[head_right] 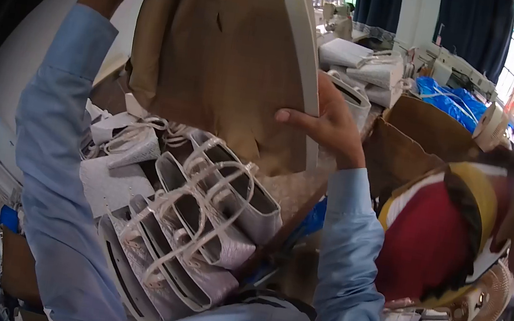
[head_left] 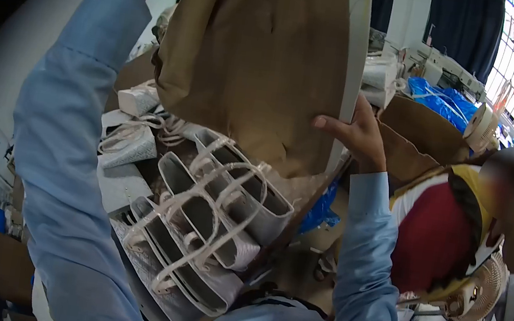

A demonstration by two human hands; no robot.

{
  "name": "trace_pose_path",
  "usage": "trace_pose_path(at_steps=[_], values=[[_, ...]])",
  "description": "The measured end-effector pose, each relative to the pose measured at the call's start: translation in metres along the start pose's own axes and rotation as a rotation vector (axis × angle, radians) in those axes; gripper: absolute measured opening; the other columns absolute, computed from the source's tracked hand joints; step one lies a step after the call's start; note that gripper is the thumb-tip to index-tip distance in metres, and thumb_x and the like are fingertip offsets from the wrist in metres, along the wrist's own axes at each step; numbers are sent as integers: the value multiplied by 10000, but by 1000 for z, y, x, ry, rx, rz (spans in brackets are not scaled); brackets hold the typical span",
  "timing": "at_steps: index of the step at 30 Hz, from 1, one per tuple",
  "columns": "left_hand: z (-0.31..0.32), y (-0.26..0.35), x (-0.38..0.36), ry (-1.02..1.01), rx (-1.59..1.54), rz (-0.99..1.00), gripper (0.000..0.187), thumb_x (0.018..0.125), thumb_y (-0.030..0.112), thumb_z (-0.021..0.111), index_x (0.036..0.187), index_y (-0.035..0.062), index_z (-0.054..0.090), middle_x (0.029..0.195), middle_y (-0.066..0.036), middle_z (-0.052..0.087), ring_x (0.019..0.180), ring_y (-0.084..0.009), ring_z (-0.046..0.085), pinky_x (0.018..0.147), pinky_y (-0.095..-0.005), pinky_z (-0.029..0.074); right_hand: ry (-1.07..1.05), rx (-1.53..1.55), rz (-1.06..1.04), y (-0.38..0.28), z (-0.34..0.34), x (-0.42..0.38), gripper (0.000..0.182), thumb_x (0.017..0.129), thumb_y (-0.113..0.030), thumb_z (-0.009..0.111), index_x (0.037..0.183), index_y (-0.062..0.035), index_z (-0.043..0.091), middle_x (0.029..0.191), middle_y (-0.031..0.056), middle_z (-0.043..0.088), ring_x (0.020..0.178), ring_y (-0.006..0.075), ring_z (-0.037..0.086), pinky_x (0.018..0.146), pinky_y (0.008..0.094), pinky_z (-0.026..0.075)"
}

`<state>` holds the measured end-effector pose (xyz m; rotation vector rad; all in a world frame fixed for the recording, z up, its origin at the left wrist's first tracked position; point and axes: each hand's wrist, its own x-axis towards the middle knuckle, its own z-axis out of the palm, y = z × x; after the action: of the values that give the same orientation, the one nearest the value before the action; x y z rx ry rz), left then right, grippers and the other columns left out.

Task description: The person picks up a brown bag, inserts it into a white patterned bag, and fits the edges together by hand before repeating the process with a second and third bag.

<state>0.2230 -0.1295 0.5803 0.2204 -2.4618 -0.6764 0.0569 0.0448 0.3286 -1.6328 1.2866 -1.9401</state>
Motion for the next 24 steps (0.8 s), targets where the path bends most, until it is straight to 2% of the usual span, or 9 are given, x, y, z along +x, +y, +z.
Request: trace_pose_path(at_steps=[3, 10, 13, 15, 16, 18, 20, 22, 24], values=[[-8, -18, -2, -30, 49, -62, 519, 953, 338, 530, 1335, -4, 455, 1213, -109, 581, 1097, -191, 573, 956, -308, 442, -115, 30, 1, 14, 19, 23, 534, 714, -136, 816, 1188, -22, 597, 1079, 61, 648, 1014, 136, 584, 886, 293, 466], [-12, -68, -12, -67, 20, -81, 539, 947, 359, 546, 1333, -6, 456, 1197, -104, 594, 1083, -187, 583, 945, -302, 449, -209, -81, 149, 52, 12, 59, 276, 768, -138, 776, 982, 13, 689, 848, 17, 698, 785, 69, 615, 716, 254, 500], [4, -87, -18, -61, 10, -75, 547, 945, 368, 552, 1332, -7, 456, 1189, -102, 600, 1077, -185, 587, 941, -299, 452, -166, -318, -26, 50, -42, 93, 242, 783, -172, 758, 922, 16, 699, 765, 39, 697, 725, 58, 608, 671, 268, 500], [29, -102, -17, -56, 22, -82, 553, 943, 374, 557, 1331, -7, 456, 1185, -100, 603, 1073, -184, 590, 938, -298, 454, -134, -772, -120, 38, -84, 115, 281, 781, -227, 754, 921, 10, 696, 751, 77, 695, 692, 79, 611, 664, 295, 496], [44, -109, -14, -35, 31, -88, 696, 870, 518, 601, 1298, -20, 491, 1048, -129, 650, 885, -185, 645, 770, -312, 512, -126, -778, -123, 26, -102, 123, 281, 781, -227, 754, 921, 10, 696, 751, 77, 695, 692, 79, 611, 664, 295, 496], [58, -135, -12, -101, 161, -193, 667, 877, 504, 602, 1301, 0, 494, 969, -118, 653, 859, -164, 636, 744, -298, 501, -150, -1053, -44, 10, -137, 134, 316, 776, -260, 752, 929, 9, 688, 742, 103, 686, 673, 109, 616, 670, 316, 491], [66, -150, -10, -205, 257, -226, 624, 871, 451, 627, 1297, 13, 501, 955, -142, 647, 859, -209, 636, 775, -328, 498, -97, -1102, -28, 25, -192, 139, 318, 775, -251, 750, 941, 12, 681, 764, 105, 684, 690, 120, 619, 678, 315, 490], [80, -156, -8, -384, 774, -345, 575, 857, 379, 656, 1281, 18, 514, 969, -179, 638, 884, -295, 629, 812, -382, 488, -50, -1143, 1, 40, -255, 138, 331, 778, -244, 746, 964, 20, 670, 806, 114, 678, 733, 134, 626, 694, 314, 491], [96, -166, 1, -462, 824, -401, 545, 855, 347, 660, 1268, 17, 524, 999, -193, 633, 917, -327, 617, 835, -404, 478, 34, -1204, 168, 56, -325, 122, 363, 780, -253, 742, 988, 33, 657, 840, 130, 667, 776, 148, 631, 715, 317, 492]])
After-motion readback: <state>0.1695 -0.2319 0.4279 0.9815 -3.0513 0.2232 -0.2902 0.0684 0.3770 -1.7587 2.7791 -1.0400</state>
